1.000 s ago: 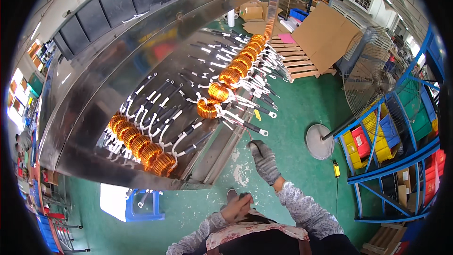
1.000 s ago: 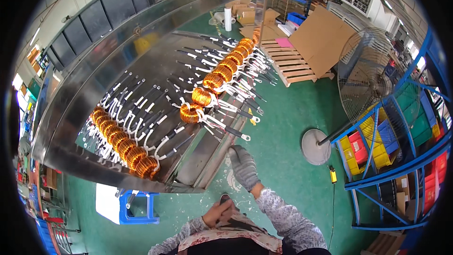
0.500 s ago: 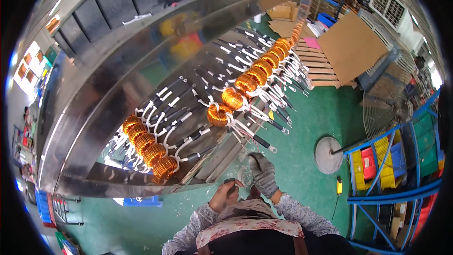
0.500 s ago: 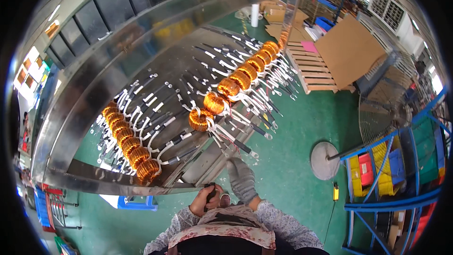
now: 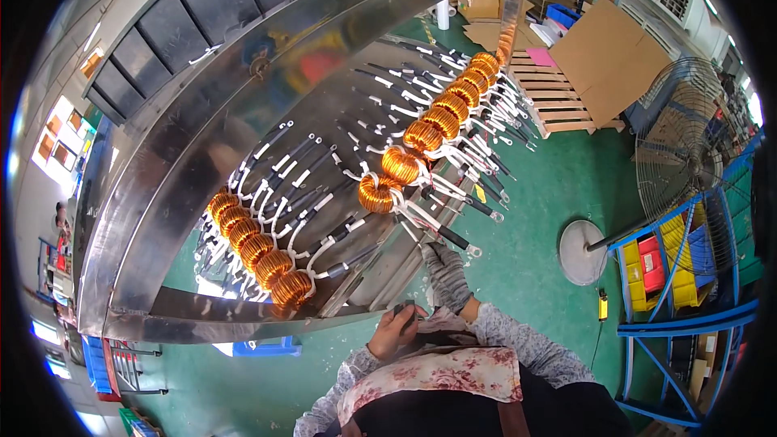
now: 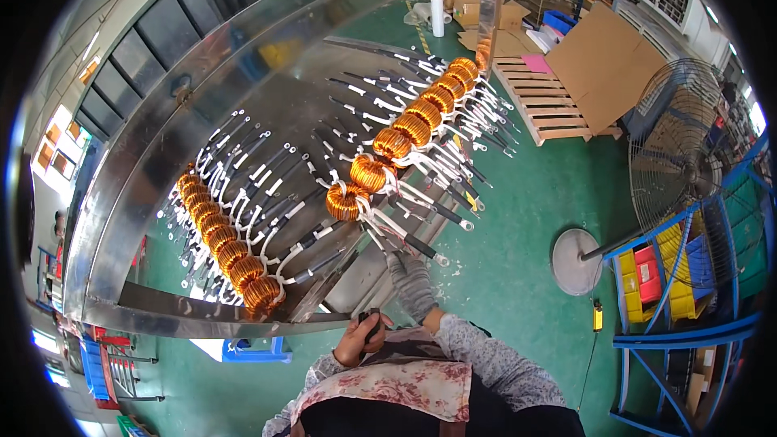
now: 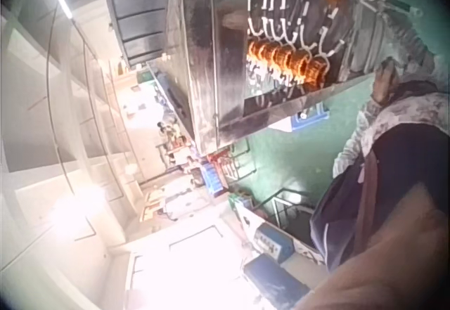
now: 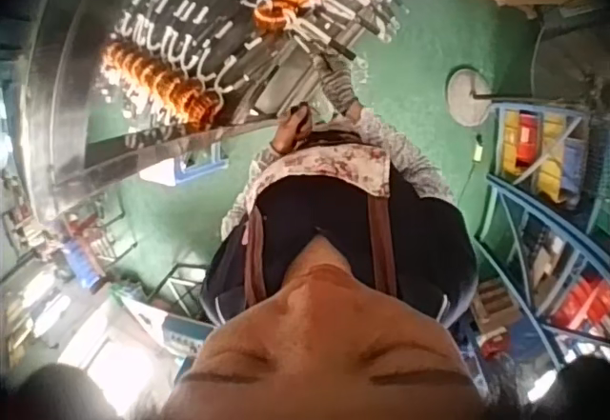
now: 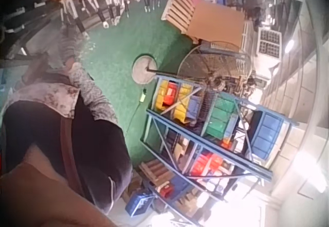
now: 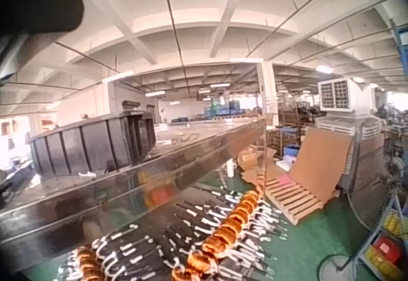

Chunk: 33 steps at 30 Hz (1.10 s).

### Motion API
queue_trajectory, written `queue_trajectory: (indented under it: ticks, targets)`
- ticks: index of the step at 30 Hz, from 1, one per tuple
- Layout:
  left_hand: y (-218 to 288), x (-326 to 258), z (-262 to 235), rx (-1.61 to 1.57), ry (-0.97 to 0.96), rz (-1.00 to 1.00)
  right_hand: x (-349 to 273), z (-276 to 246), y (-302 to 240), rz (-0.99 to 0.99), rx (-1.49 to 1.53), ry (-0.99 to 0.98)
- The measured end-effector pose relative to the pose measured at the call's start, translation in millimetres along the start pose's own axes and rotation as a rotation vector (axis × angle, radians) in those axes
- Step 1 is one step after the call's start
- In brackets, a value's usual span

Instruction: The person uses a handheld flashlight to inspect a row of copper-wound electrical components mounted on a metal rack. They systematically move the light along the components, checking the coils and connections, and occasionally touch or adjust the parts with gloved hands.

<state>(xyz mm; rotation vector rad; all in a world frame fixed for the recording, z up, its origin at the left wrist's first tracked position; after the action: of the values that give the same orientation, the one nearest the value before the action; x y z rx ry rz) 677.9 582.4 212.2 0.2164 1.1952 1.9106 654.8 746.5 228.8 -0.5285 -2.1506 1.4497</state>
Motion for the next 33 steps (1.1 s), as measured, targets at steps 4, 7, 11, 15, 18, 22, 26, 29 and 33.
queue_trajectory:
  ticks: [4, 7, 11, 15, 18, 22, 26, 29, 33]
  targets:
    - [-5.1, 5.6, -1.6, -0.09, -0.001, 0.047, 1.0, -9.9, -15.0, 0.136, -0.144, -0.285]
    - [-3.6, 8.8, -2.6, -0.147, 0.006, 0.068, -2.0, -7.0, -12.2, 0.189, -0.152, -0.264]
    - [-1.3, 12.9, -3.0, -0.109, -0.005, 0.061, 9.6, 13.0, -5.3, -0.005, -0.125, -0.02]
    - [7.2, 7.4, -2.0, -0.102, 0.02, 0.076, 14.7, 30.8, 32.7, 0.009, -0.04, -0.215]
    - [9.9, -0.7, -9.9, -0.102, 0.038, 0.109, 10.3, 10.4, 4.4, -0.037, -0.178, -0.269]
    - [17.8, 0.4, -1.6, -0.012, 0.072, 0.079, 6.1, 13.6, 31.3, 0.879, 0.987, -0.815]
    - [16.6, 5.6, 4.2, 0.07, 0.023, 0.081, 1.4, 18.9, 43.8, 0.895, 1.355, -0.99]
    - [16.6, 5.9, 2.2, 0.055, 0.003, 0.07, -10.6, 3.4, 18.7, 0.817, 0.958, -0.84]
    - [-2.9, 12.3, -3.4, 0.083, -0.136, 0.211, -40.6, -21.8, -21.8, 0.336, 0.224, -0.901]
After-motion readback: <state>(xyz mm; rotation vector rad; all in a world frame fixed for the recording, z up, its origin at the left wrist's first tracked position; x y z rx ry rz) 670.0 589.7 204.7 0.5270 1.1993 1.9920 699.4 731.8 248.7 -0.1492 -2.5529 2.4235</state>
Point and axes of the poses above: each hand's wrist, its own x-axis towards the middle knuckle, its own z-axis out of the palm, y = z × x, the point moved 3 cm from there along x, towards the middle knuckle, and after that the axes turned 10 degrees about z, right-handed, at the moved point
